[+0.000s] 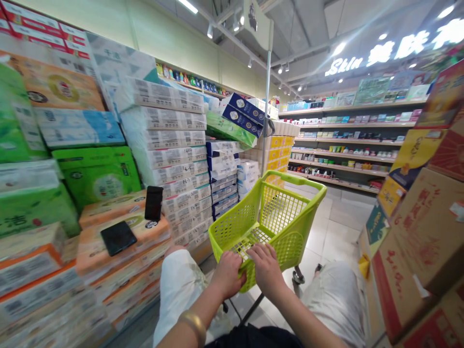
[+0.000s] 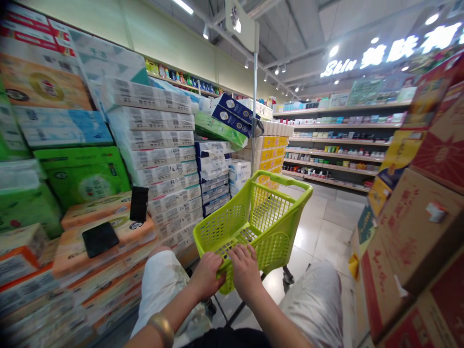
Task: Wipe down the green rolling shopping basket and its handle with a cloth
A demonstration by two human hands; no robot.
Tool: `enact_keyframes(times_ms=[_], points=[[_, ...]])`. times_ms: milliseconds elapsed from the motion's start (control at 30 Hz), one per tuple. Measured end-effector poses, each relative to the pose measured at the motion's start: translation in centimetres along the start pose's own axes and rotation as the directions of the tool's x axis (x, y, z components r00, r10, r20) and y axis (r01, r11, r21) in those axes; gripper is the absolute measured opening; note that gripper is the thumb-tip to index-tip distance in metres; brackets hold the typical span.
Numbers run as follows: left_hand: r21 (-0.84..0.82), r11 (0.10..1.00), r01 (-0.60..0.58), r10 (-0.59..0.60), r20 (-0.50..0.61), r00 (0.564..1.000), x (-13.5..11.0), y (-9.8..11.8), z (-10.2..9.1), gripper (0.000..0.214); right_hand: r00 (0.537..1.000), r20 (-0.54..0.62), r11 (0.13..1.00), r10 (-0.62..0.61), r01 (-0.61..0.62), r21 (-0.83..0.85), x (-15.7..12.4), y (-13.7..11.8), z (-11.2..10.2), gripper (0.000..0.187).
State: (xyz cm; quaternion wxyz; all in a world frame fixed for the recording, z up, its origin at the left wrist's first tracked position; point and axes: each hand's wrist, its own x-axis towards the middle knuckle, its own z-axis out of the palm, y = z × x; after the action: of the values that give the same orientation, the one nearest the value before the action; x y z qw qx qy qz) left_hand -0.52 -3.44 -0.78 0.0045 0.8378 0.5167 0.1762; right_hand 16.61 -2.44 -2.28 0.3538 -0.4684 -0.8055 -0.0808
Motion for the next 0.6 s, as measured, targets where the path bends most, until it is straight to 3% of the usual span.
enact_keyframes(times_ms=[100,200,267,333,467,533,600], points=[[-0.002,1.000,-0.010,0.010,-0.003,1.000,-0.2,0.0,0.0,0.008,0.999,0.025,1.000,0.022,-0.022,0.017,0.2,1.1,-0.9,0.045],[-0.010,1.000,-0.017,0.017,-0.026,1.000,-0.3,0.2,0.1,0.008,0.989,0.001,0.988,0.147,-0.147,-0.037,1.1,3.1,-2.3,0.047],[-0.016,1.000,-0.010,0.010,-0.035,0.999,-0.3,0.2,0.3,0.008,0.980,-0.034,0.978,0.196,-0.198,-0.064,1.3,3.2,-2.2,0.046],[-0.018,1.000,-0.004,0.003,-0.027,1.000,-0.3,0.2,0.3,0.008,0.988,-0.050,0.988,0.149,-0.151,-0.044,0.9,1.9,-1.1,0.045],[-0.018,1.000,0.002,-0.003,-0.026,1.000,-0.4,-0.1,0.2,0.012,0.995,-0.050,0.995,-0.087,0.089,0.033,-0.4,-0.5,1.0,0.045],[-0.016,1.000,-0.002,0.001,-0.023,1.000,-0.5,-0.1,0.0,0.011,0.994,-0.060,0.995,-0.096,0.098,0.031,-0.4,0.3,0.6,0.046],[-0.017,1.000,-0.008,0.007,-0.020,1.000,-0.6,0.0,-0.1,0.008,0.997,-0.081,1.000,-0.012,0.013,0.008,0.1,2.0,-0.5,0.045]])
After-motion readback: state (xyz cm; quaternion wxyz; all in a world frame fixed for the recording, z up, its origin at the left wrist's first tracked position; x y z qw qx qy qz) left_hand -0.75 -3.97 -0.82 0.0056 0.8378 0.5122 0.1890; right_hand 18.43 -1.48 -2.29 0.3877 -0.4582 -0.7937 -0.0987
